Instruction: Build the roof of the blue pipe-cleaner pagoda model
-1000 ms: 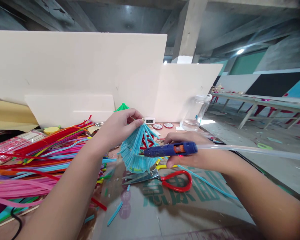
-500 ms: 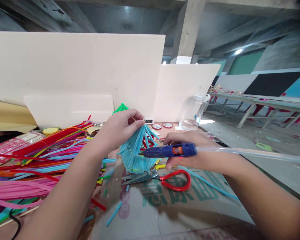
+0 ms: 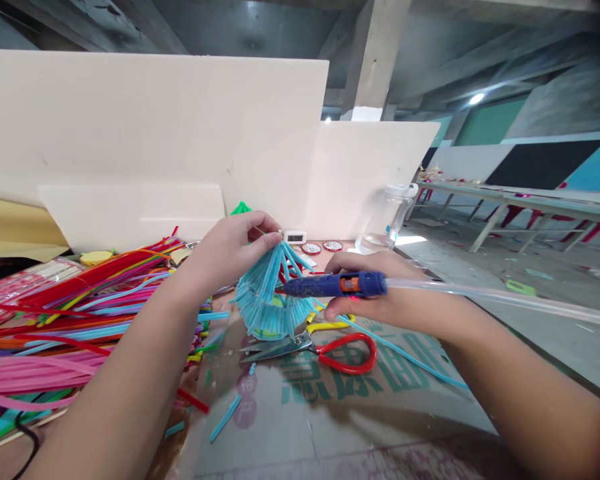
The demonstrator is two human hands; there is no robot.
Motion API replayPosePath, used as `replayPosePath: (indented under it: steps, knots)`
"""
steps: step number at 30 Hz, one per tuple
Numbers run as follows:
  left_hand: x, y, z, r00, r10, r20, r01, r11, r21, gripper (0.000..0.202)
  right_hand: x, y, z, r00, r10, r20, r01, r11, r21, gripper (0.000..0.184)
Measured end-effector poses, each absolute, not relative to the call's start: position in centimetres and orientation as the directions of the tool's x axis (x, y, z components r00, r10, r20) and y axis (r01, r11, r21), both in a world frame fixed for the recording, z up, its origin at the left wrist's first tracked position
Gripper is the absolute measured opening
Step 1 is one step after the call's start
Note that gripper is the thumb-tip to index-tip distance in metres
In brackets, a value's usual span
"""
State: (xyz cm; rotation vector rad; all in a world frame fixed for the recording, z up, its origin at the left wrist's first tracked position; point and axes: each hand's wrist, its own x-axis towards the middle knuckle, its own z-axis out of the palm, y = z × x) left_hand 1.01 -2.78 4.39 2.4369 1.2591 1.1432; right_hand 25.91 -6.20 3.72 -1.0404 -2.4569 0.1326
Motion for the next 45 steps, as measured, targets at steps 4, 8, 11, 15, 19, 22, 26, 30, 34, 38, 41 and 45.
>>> replayPosePath:
  steps: [4, 8, 11, 15, 19, 22, 26, 30, 34, 38, 41, 45]
  knots:
    - [0.94, -2.71, 4.38, 0.348, 0.759, 0.551, 0.629, -0.625, 0.463, 0.025, 25.91, -6.05, 3.62, -0.611, 0.697, 0.375, 0.652, 0.712, -0.261, 0.039]
    - [0.91, -2.6, 4.36, 0.347, 0.75, 0.564, 0.639, -0.629, 0.443, 0.023, 25.77, -6.13, 3.66, -0.607, 0.705, 0.367, 0.654, 0.705, -0.272, 0.039]
    - [0.92, -2.62, 4.38, 0.343, 0.751, 0.564, 0.645, -0.625, 0.439, 0.023, 25.63, -6.11, 3.61, -0.612, 0.694, 0.379, 0.649, 0.715, -0.261, 0.041]
    - [0.98, -2.71, 4.49, 0.34, 0.76, 0.554, 0.652, -0.615, 0.443, 0.023, 25.55, -5.89, 3.41, -0.617, 0.679, 0.399, 0.647, 0.726, -0.234, 0.041]
    - [1.03, -2.72, 4.62, 0.33, 0.767, 0.551, 0.655, -0.606, 0.451, 0.021, 25.6, -5.77, 3.41, -0.614, 0.683, 0.396, 0.656, 0.72, -0.226, 0.039]
    - [1.02, -2.7, 4.63, 0.325, 0.773, 0.546, 0.651, -0.601, 0.464, 0.021, 25.65, -5.89, 3.58, -0.613, 0.691, 0.383, 0.658, 0.715, -0.236, 0.038]
    - [0.97, -2.67, 4.53, 0.328, 0.771, 0.546, 0.652, -0.603, 0.461, 0.023, 25.69, -6.07, 3.7, -0.622, 0.682, 0.384, 0.642, 0.725, -0.247, 0.038]
    - [0.94, -2.64, 4.49, 0.337, 0.762, 0.553, 0.648, -0.614, 0.451, 0.023, 25.66, -5.79, 3.56, -0.605, 0.68, 0.413, 0.666, 0.717, -0.206, 0.04]
    - [0.95, -2.61, 4.54, 0.331, 0.773, 0.541, 0.644, -0.604, 0.469, 0.021, 25.81, -5.39, 3.48, -0.604, 0.668, 0.434, 0.657, 0.726, -0.203, 0.04]
    - [0.9, -2.53, 4.44, 0.34, 0.763, 0.55, 0.637, -0.617, 0.463, 0.021, 26.02, -5.33, 3.5, -0.582, 0.679, 0.447, 0.638, 0.723, -0.267, 0.039]
    - [0.82, -2.49, 4.31, 0.352, 0.755, 0.553, 0.625, -0.629, 0.462, 0.022, 26.08, -5.38, 3.44, -0.561, 0.688, 0.46, 0.65, 0.71, -0.27, 0.041]
    - [0.75, -2.52, 4.29, 0.354, 0.757, 0.549, 0.616, -0.631, 0.471, 0.023, 26.14, -5.32, 3.36, -0.529, 0.698, 0.483, 0.66, 0.696, -0.283, 0.041]
